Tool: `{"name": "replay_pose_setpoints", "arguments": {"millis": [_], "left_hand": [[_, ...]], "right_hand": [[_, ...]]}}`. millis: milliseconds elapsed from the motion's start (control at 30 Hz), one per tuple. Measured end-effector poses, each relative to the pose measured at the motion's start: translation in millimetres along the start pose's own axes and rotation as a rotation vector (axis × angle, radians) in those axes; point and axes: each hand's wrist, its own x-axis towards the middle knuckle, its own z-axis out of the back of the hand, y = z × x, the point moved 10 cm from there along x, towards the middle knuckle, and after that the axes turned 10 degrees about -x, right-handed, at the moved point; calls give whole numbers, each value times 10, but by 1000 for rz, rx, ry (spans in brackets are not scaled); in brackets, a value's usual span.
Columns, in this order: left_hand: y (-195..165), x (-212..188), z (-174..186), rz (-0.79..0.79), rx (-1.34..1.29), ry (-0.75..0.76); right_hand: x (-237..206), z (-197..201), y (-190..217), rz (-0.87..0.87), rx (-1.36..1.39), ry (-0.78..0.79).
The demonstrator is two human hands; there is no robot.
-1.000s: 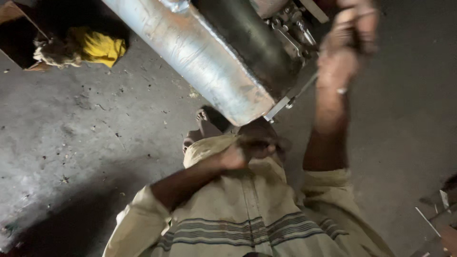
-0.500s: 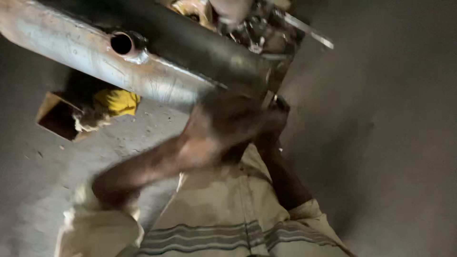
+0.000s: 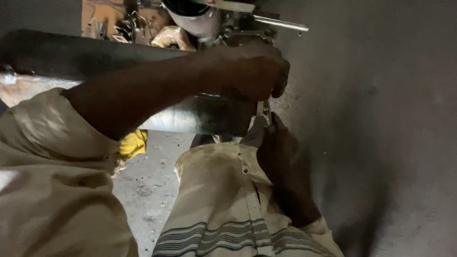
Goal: The person fits a small metal bracket against the end of a large welded metal tank and uses a wrench to tighten bolts, holding the bracket in place with one hand while turning the fastener with the other. They pick up fasteners from the floor, reposition the tank, and continue tightening bolts on the bracket.
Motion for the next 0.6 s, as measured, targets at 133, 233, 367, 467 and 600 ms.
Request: {"name": "replay_pose_setpoints", "arguments": {"millis": [133,233,367,467,600], "left_hand": [[-107,49,142,-89,107,15],[-67,72,170,-189,61,-67],[126,167,182,-139,-21,-72],[-65,148,99,-263,251,-5],[-107,153,115,-179,132,19]], "right_hand": [[16,228,131,113,20,-147],[113,22,-57,-96,29,64],[248,67,25,72,153,-119],[212,-154,-232,-44,84,-23],[68,-104,-238,97,12,-225]]}}
